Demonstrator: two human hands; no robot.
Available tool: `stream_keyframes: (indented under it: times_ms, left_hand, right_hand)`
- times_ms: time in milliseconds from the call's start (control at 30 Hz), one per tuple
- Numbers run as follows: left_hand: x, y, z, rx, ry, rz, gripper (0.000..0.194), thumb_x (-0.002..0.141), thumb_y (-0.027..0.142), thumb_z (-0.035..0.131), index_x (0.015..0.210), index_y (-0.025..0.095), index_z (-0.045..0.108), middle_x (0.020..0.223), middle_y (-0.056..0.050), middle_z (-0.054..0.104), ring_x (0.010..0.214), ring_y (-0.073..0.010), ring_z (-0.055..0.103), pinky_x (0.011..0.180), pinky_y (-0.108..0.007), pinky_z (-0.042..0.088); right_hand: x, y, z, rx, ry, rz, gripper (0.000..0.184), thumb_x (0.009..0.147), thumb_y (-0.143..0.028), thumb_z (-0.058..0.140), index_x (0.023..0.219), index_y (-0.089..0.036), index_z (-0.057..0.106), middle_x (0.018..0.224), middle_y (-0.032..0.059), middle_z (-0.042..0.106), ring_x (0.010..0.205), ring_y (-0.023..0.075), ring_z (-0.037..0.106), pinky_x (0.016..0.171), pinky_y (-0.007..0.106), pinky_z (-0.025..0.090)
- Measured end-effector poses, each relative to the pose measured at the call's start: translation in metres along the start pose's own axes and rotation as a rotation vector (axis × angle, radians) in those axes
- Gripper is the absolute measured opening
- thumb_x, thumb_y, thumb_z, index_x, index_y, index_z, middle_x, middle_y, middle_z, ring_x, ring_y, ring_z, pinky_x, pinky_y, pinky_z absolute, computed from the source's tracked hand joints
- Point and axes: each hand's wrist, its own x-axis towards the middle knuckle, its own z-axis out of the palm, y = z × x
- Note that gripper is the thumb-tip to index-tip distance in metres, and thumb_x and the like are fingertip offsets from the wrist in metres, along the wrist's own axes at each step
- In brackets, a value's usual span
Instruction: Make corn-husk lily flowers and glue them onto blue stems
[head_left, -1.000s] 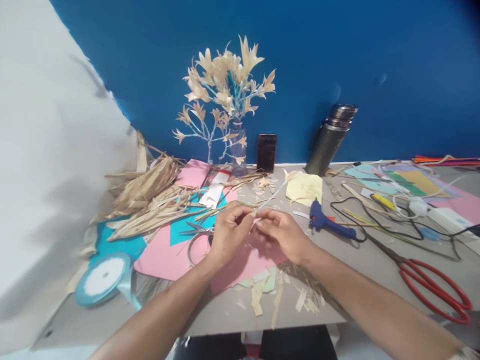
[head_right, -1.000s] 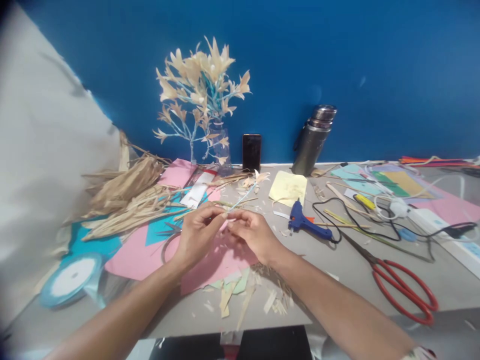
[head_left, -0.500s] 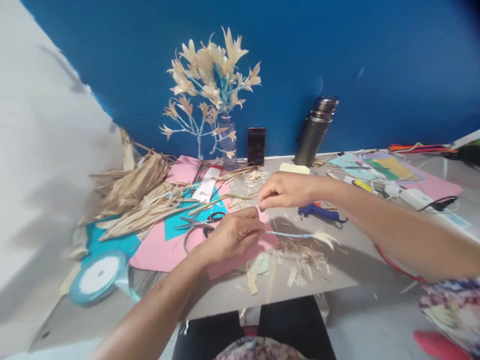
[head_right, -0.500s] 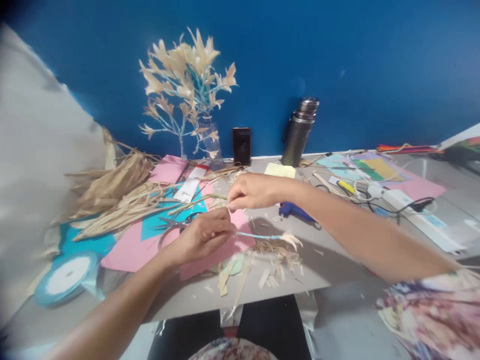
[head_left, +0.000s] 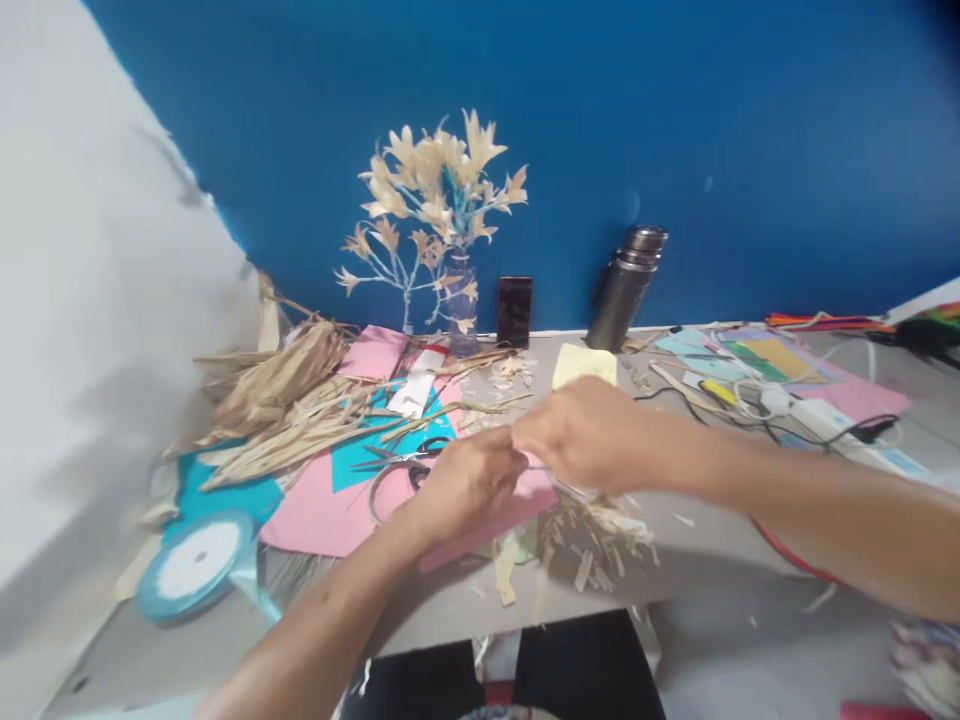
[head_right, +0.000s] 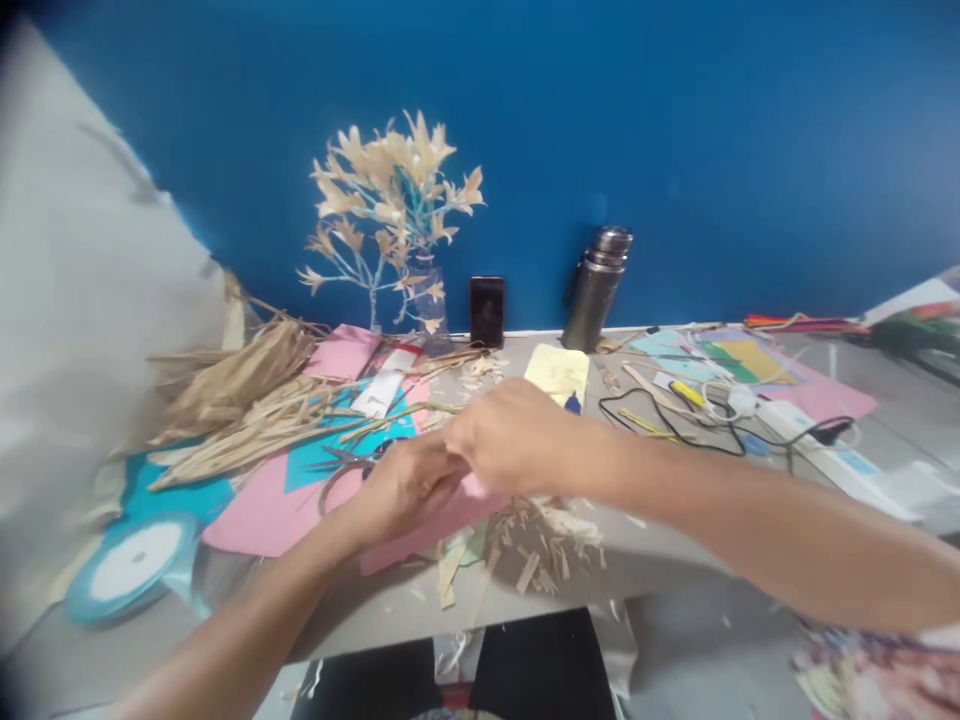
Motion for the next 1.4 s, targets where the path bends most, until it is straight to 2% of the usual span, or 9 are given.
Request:
stream_keyframes:
  times_ms: [100,333,467,633,867,1000,1133,1267,1400]
  left_hand:
    - [-0.003,0.013,-0.004,-0.144,-0.096,0.033,0.023,0.088,0.016,0.062,0.081,0.025,0.082,0.07,-0.005,0.061,0.066,-0.0172,0.055,0.064,-0.028,0.038]
    - [0.007,0.0,-0.015,-0.198,0.394,-0.17,0.016,0.083,0.019,0.068,0.069,0.022,0.076,0.068,-0.003,0.06,0.066,-0.0171,0.052,0.064,-0.028,0.038]
    - [0.001,-0.005,0.0,0.075,0.224,-0.057,0.024,0.078,0.008,0.064,0.06,0.021,0.07,0.066,-0.004,0.055,0.065,-0.0165,0.049,0.064,-0.028,0.033]
    - [-0.005,0.006,0.004,-0.072,0.01,0.097,0.021,0.088,0.015,0.062,0.077,0.021,0.077,0.068,-0.003,0.058,0.066,-0.0157,0.052,0.063,-0.027,0.037]
    - [0.005,-0.009,-0.005,-0.057,0.363,-0.061,0.017,0.087,0.019,0.065,0.072,0.018,0.073,0.069,-0.002,0.061,0.067,-0.0152,0.056,0.065,-0.028,0.042]
    - [-0.001,-0.011,0.008,0.174,0.135,0.019,0.024,0.086,0.011,0.055,0.07,0.018,0.072,0.069,-0.003,0.059,0.066,-0.0149,0.055,0.063,-0.027,0.04]
    - [-0.006,0.002,0.01,0.035,-0.083,0.075,0.024,0.088,0.012,0.056,0.075,0.019,0.076,0.068,-0.002,0.059,0.065,-0.0138,0.054,0.062,-0.025,0.039]
    - [0.0,0.004,-0.002,-0.234,0.119,-0.025,0.018,0.088,0.024,0.067,0.073,0.018,0.075,0.064,0.0,0.055,0.062,-0.0129,0.05,0.06,-0.026,0.039]
    - [0.006,-0.009,-0.007,-0.195,0.319,-0.165,0.016,0.084,0.024,0.069,0.069,0.018,0.072,0.067,-0.001,0.061,0.064,-0.014,0.052,0.061,-0.027,0.04]
  right_hand:
    - [0.016,0.034,-0.01,0.238,-0.169,-0.023,0.025,0.082,-0.02,0.058,0.058,-0.019,0.064,0.054,-0.0026,0.053,0.053,0.011,0.041,0.056,0.027,0.027]
    - [-0.02,0.021,0.042,0.308,-0.068,0.086,0.033,0.093,-0.024,0.049,0.064,-0.019,0.064,0.058,-0.0007,0.057,0.053,0.0117,0.045,0.054,0.027,0.027]
    - [-0.009,-0.014,0.022,-0.051,0.04,-0.011,0.015,0.075,-0.009,0.061,0.063,-0.018,0.06,0.058,0.001,0.058,0.052,0.0121,0.038,0.055,0.031,0.02]
    - [0.023,0.037,-0.011,0.243,-0.184,-0.042,0.025,0.085,-0.019,0.055,0.062,-0.017,0.064,0.058,-0.0024,0.057,0.057,0.0111,0.046,0.058,0.025,0.03]
    - [-0.026,0.026,0.043,0.286,-0.147,0.069,0.027,0.094,-0.024,0.049,0.078,-0.015,0.069,0.073,0.0038,0.07,0.065,0.0144,0.058,0.062,0.026,0.037]
    - [-0.017,-0.011,0.027,-0.136,-0.122,-0.032,0.011,0.08,-0.01,0.058,0.079,-0.015,0.067,0.07,0.0053,0.067,0.06,0.0157,0.051,0.056,0.03,0.026]
    - [0.018,0.027,0.0,0.189,-0.213,-0.067,0.022,0.088,-0.015,0.054,0.07,-0.016,0.067,0.063,-0.0008,0.061,0.059,0.0112,0.049,0.059,0.025,0.032]
    - [0.01,0.066,0.022,0.536,-0.227,0.126,0.028,0.092,-0.029,0.056,0.072,-0.014,0.068,0.059,-0.0028,0.055,0.055,0.0101,0.045,0.054,0.023,0.033]
    - [-0.023,0.034,0.056,0.381,-0.074,0.043,0.033,0.098,-0.027,0.047,0.074,-0.015,0.065,0.063,-0.0009,0.058,0.057,0.0109,0.047,0.055,0.024,0.032]
